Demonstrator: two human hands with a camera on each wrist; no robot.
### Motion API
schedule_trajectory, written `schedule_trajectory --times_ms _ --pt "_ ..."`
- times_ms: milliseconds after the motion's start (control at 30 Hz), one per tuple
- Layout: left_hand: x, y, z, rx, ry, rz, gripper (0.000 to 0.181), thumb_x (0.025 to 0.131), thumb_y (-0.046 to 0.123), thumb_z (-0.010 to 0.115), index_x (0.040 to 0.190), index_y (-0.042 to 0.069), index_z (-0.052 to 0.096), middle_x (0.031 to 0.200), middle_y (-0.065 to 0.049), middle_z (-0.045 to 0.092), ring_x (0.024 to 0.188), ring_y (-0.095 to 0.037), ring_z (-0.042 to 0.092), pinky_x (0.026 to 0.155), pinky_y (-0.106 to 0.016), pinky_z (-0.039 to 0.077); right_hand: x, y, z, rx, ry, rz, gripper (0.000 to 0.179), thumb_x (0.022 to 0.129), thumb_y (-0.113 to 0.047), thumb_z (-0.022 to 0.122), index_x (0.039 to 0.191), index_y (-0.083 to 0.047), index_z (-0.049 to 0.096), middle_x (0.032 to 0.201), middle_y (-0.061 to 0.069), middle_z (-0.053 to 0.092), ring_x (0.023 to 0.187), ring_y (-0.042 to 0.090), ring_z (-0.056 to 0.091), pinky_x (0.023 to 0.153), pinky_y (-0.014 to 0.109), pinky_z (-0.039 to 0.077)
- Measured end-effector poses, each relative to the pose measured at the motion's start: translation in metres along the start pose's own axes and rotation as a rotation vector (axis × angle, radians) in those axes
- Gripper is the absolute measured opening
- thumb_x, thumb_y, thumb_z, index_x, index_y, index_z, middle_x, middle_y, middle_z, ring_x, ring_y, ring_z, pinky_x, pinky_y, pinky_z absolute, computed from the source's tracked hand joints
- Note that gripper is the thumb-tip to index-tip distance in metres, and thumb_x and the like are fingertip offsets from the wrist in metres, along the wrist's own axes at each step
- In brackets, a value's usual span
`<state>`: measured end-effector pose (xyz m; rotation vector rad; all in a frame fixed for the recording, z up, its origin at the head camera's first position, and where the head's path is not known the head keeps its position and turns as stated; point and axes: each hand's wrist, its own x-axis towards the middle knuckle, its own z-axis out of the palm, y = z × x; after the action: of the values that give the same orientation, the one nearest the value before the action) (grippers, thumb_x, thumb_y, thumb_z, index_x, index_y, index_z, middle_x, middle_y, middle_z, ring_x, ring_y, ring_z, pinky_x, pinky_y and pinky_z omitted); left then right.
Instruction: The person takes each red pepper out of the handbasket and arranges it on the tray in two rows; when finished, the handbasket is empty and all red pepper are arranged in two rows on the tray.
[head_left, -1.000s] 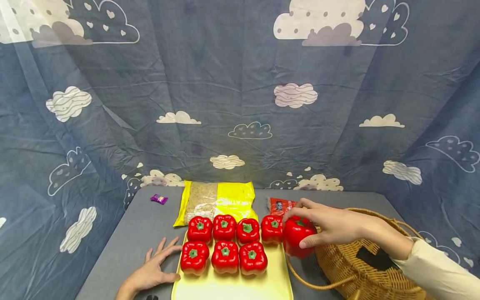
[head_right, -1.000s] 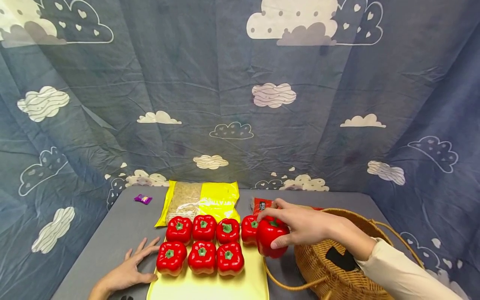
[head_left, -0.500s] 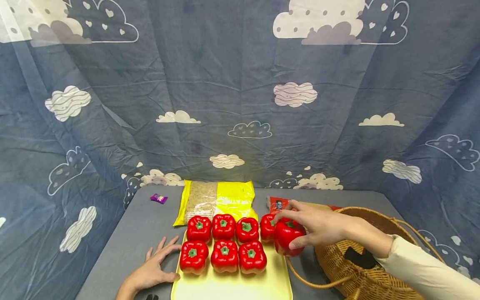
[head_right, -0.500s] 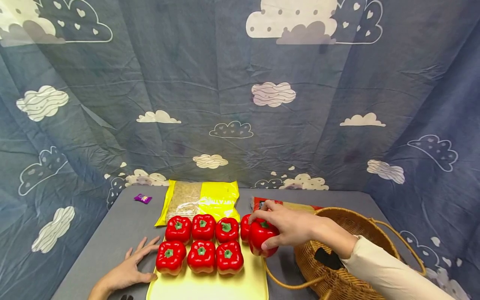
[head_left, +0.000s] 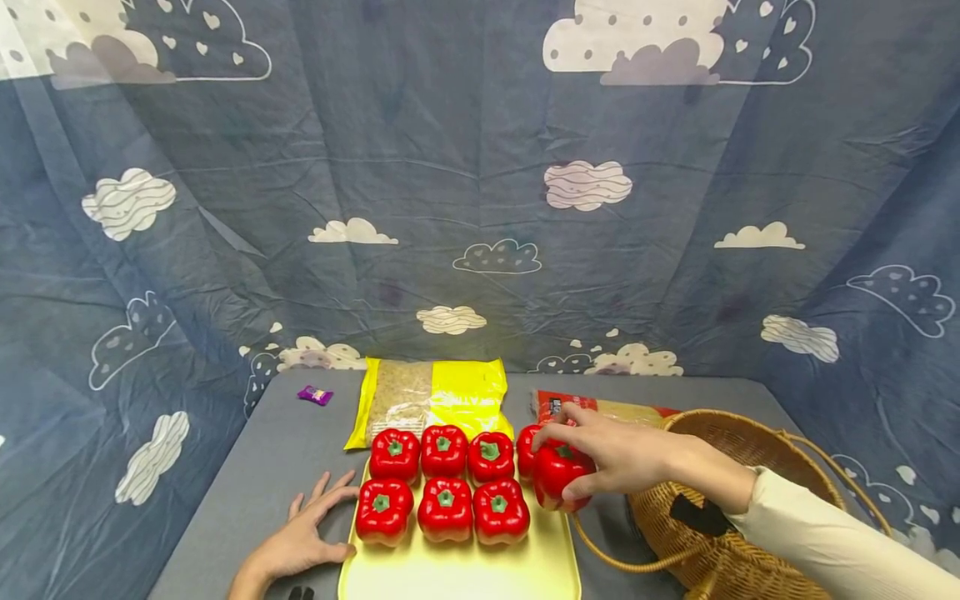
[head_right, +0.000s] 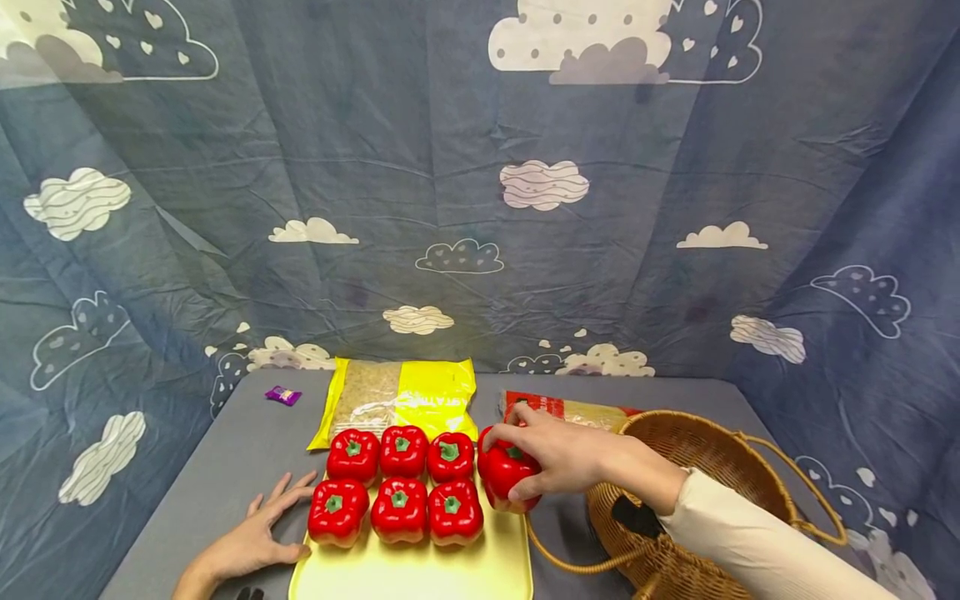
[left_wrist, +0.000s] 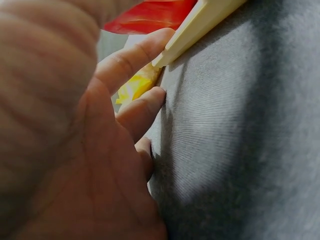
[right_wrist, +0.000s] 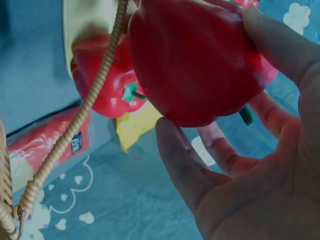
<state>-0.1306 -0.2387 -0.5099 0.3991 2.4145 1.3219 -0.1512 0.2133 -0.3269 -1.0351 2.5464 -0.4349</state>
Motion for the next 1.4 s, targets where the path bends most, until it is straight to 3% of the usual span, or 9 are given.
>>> schedule_trajectory --times_ms 167,400,667,833,1200,1400 --pt "0.0 -0.001 -0.001 0.011 0.006 0.011 0.069 0.076 0.027 0.084 0.138 0.013 0.055 0.163 -0.026 0.024 0.148 -0.055 -0.011 0.104 -0.078 -0.015 0.005 -0.001 0.001 -0.01 0.005 -0.006 0.055 0.083 -0.045 0.08 0.13 -0.035 0.054 0.122 -0.001 0.046 0.104 0.016 0.054 0.084 0.035 0.053" --pt "-0.002 -0.003 -0.002 -0.004 0.005 0.019 0.067 0.076 0.025 0.084 0.136 0.014 0.056 0.162 -0.027 0.024 0.149 -0.056 -0.009 0.104 -0.079 -0.015 0.011 -0.002 0.005 -0.021 -0.005 -0.004 0.056 0.083 -0.043 0.081 0.131 -0.038 0.053 0.117 -0.002 0.047 0.102 0.015 0.053 0.082 0.035 0.052" --pt "-0.003 -0.002 -0.003 -0.014 0.001 0.029 0.067 0.075 0.022 0.084 0.135 0.013 0.056 0.162 -0.029 0.023 0.148 -0.057 -0.009 0.102 -0.079 -0.014 0.02 -0.002 0.013 -0.058 -0.007 -0.013 0.055 0.082 -0.037 0.082 0.129 -0.029 0.055 0.11 -0.002 0.043 0.091 0.014 0.048 0.077 0.03 0.045" --pt "-0.003 -0.003 -0.004 -0.019 -0.007 0.015 0.067 0.077 0.023 0.084 0.136 0.013 0.054 0.162 -0.028 0.022 0.148 -0.056 -0.01 0.103 -0.079 -0.016 0.027 0.001 0.023 -0.076 -0.005 0.002 0.055 0.08 -0.04 0.083 0.126 -0.03 0.055 0.107 -0.002 0.042 0.095 0.015 0.049 0.078 0.032 0.048" --pt "-0.003 -0.005 -0.005 -0.005 -0.008 0.007 0.068 0.076 0.024 0.084 0.136 0.014 0.054 0.163 -0.027 0.022 0.148 -0.056 -0.01 0.103 -0.079 -0.015 0.03 0.006 0.041 -0.073 0.0 0.026 0.048 0.088 -0.037 0.077 0.129 -0.026 0.054 0.114 -0.002 0.041 0.107 0.019 0.047 0.085 0.037 0.052" --pt "-0.002 -0.004 -0.005 -0.004 -0.008 0.009 0.068 0.076 0.024 0.084 0.136 0.015 0.055 0.163 -0.027 0.022 0.148 -0.056 -0.01 0.103 -0.079 -0.015 0.033 0.003 0.045 -0.094 -0.008 0.074 0.048 0.085 -0.035 0.08 0.126 -0.029 0.055 0.115 -0.001 0.042 0.106 0.02 0.05 0.078 0.037 0.054"
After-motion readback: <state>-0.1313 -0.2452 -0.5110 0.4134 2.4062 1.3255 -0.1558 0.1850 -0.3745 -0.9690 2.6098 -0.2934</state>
